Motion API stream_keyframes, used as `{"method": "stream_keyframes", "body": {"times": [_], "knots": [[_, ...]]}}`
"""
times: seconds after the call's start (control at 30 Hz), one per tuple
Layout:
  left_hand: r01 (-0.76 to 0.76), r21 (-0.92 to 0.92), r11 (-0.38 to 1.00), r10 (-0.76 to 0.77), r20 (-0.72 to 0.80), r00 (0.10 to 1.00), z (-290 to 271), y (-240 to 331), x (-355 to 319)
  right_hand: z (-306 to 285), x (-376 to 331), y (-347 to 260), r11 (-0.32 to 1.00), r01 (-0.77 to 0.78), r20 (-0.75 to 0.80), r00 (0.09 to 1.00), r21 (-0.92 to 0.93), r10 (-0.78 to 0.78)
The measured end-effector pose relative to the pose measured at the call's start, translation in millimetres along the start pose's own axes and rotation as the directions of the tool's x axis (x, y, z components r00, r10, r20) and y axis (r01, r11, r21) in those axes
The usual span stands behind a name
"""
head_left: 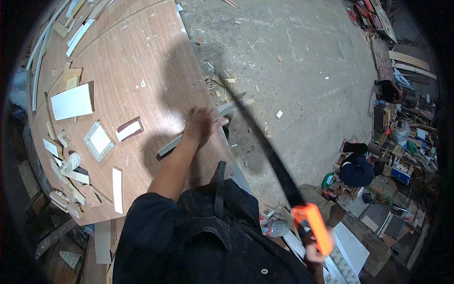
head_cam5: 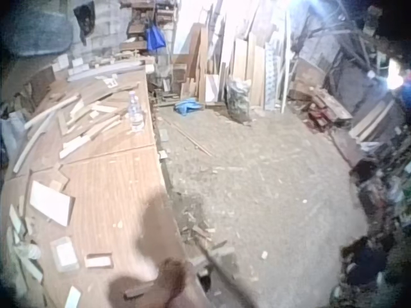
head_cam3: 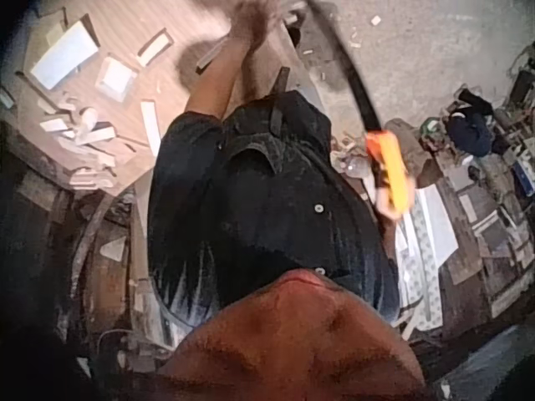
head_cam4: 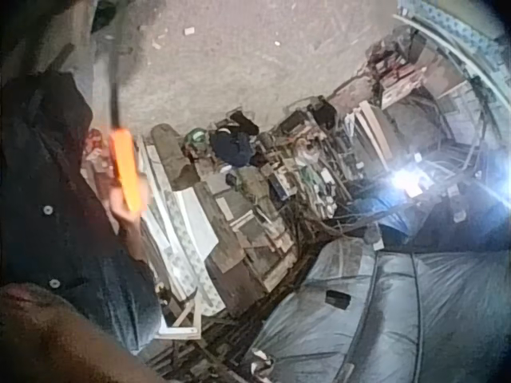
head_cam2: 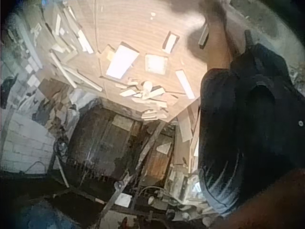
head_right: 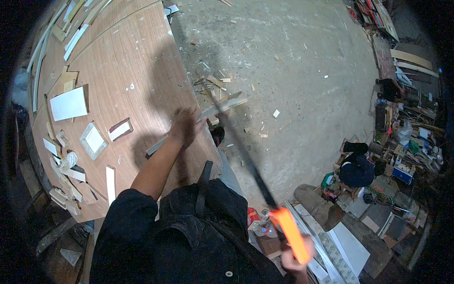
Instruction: The person fits pieces of wood together to form a small box, saws a wooden board on a table, sands a smaller wood piece by hand, and applies glue to join components.
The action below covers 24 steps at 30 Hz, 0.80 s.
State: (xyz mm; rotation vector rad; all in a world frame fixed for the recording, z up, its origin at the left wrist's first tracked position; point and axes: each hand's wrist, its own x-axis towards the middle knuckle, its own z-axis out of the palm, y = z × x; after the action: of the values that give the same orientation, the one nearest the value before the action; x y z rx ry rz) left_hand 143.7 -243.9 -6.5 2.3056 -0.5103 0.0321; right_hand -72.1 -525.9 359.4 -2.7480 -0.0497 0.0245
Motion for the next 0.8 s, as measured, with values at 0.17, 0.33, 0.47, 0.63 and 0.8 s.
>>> {"method": "stream_keyframes", "body": {"times": [0.17,0.33,0.47,0.63,0.8], "knots": [[0.241,-0.061,0.969,-0.229,0.150,0.962,-21.5,16.7,5.0,8.4,9.8,5.4,0.969,-0.212,-0.309,0.920,0.126,0.241],[-0.011,-0.047,0.999,0.010,-0.014,1.000,6.2,-8.9,-1.7,121.7,86.3,4.1,0.829,-0.270,-0.002,0.951,0.490,0.310],[0.000,-0.043,0.999,0.000,-0.006,1.000,12.3,-10.6,-2.9,178.8,104.5,-5.0,0.804,-0.245,0.079,0.967,0.542,0.242],[0.009,-0.045,0.999,-0.012,-0.069,0.998,5.6,-6.1,-5.4,202.8,129.4,-14.8,0.819,-0.248,0.146,0.969,0.517,0.201],[0.004,0.038,0.999,-0.005,0.019,1.000,14.8,-19.9,-7.8,208.2,139.0,-14.7,0.810,-0.334,0.235,0.940,0.482,0.247]]}}
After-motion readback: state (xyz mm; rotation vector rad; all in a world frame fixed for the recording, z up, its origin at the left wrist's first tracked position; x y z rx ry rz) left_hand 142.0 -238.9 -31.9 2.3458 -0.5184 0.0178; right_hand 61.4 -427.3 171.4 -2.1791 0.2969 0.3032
